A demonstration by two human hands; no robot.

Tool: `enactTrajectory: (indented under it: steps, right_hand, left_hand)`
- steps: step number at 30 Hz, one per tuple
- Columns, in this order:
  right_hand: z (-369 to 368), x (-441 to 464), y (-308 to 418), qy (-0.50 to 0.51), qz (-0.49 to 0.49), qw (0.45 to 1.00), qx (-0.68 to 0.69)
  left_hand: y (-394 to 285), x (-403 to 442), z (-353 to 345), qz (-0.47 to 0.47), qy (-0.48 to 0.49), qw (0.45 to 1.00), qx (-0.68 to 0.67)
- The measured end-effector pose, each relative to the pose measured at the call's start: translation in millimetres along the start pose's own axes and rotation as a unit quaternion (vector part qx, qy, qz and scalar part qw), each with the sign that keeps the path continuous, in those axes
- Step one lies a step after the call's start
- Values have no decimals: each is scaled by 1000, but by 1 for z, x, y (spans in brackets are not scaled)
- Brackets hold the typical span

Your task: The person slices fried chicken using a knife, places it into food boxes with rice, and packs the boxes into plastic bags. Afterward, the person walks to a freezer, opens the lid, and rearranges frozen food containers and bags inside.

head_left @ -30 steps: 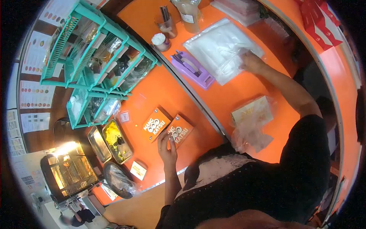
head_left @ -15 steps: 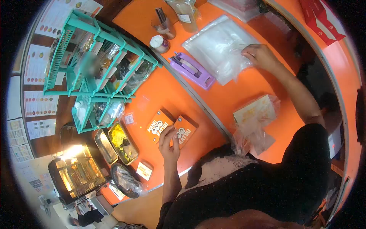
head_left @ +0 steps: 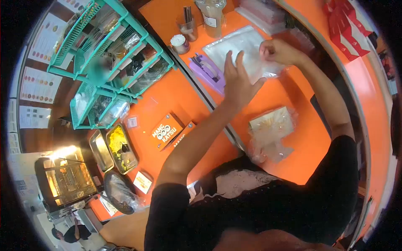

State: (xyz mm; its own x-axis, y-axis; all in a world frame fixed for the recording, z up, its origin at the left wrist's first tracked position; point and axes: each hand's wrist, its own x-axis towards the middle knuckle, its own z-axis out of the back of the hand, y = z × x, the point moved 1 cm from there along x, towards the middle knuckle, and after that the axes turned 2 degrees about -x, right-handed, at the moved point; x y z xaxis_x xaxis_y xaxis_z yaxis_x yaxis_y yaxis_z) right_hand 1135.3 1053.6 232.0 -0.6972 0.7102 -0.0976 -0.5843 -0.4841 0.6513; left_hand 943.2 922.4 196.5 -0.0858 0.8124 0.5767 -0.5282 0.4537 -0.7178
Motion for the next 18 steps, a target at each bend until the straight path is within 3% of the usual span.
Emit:
enactTrajectory:
  steps: [2,3,4,5,6,8,9,10,11,12,14,15,17,18]
  right_hand:
    - [3,-4,-11,41,6,997,-68]
    - [0,-8,-22,71,-13,995,-64]
    - [1,-12,-18,99,-31,993,-58]
    - [4,-20,-17,121,-113,984,-59]
    - [1,-24,-33,119,-117,984,-59]
    - [-12,-33,-77,1,-36,996,85]
    - [-12,-35,-80,-2,-40,995,87]
    - [-11,-36,-81,-24,-78,991,102]
    - [-11,-36,-82,-45,-116,985,117]
    - [-11,-33,-84,-44,-118,985,117]
    - [-14,-25,-89,-53,-150,974,161]
    - [-17,-21,-92,-45,-150,975,159]
    - [-17,-5,-94,-95,-30,993,66]
    - [-11,1,-86,-88,-24,994,61]
  left_hand:
    - [21,13,-36,-73,96,992,39]
    - [29,17,-43,-73,96,992,34]
    - [38,20,-50,30,243,970,9]
    - [46,19,-57,133,383,914,-13]
    - [49,15,-64,130,386,913,-15]
    - [50,0,-71,93,272,956,-50]
    - [38,-1,-70,92,277,955,-52]
    - [14,2,-64,-55,144,988,30]
    - [-2,0,-61,-200,4,974,110]
    - [-7,-7,-68,-198,5,974,109]
    - [-15,-25,-96,-293,206,933,35]
    - [-3,-33,-121,-86,319,942,60]
    - [22,-41,-154,-56,284,948,132]
    - [34,-42,-164,-29,252,946,202]
